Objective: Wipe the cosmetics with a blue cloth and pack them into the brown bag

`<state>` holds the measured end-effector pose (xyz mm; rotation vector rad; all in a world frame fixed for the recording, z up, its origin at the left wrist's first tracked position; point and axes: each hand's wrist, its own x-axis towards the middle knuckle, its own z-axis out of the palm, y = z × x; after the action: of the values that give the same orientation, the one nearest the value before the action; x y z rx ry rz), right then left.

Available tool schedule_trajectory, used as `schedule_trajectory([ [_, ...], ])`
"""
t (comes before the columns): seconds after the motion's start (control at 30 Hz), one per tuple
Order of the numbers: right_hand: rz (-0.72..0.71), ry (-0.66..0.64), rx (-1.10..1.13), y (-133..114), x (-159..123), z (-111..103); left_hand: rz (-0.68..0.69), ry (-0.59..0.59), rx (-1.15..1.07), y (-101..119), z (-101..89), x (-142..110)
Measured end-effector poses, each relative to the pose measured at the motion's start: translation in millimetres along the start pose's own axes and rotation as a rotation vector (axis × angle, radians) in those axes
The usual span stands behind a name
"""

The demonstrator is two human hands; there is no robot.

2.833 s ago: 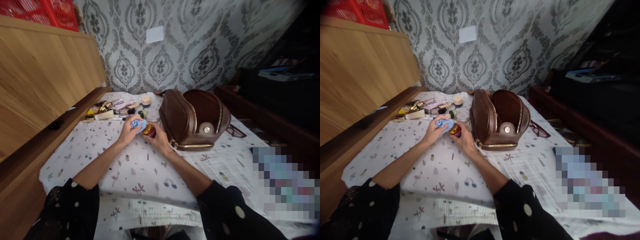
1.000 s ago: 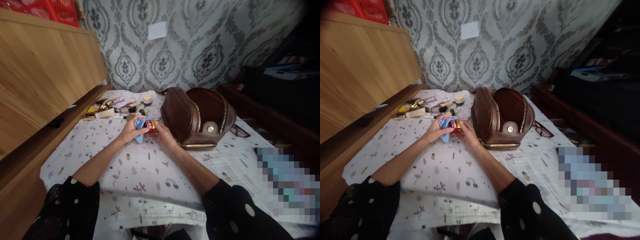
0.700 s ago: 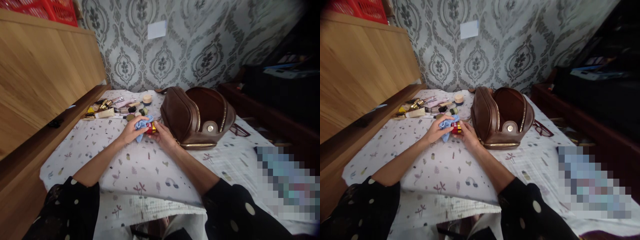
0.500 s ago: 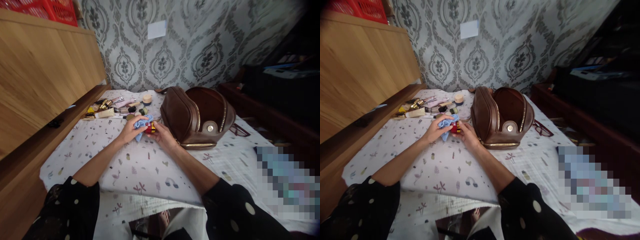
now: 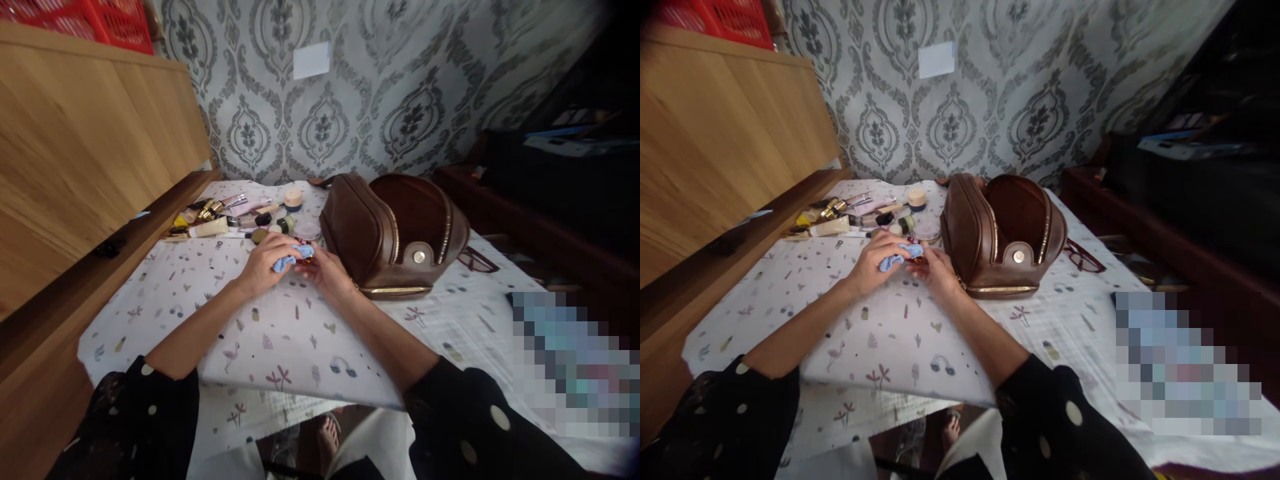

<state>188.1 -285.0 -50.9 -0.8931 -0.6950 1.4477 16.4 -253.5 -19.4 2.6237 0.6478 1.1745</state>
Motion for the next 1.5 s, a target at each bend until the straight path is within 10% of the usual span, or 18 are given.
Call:
schedule_trajectory([
  [1.0, 0.287, 0.014, 0.158, -19.2, -6.9, 9.4, -0.084, 0.101, 0.037, -20.1, 5.1, -2.1],
  [1.5, 0.067, 0.046, -0.175, -10.7, -9.3, 12.3, -0.026, 0.112, -0.031, -16.5, 2.9, -1.6],
])
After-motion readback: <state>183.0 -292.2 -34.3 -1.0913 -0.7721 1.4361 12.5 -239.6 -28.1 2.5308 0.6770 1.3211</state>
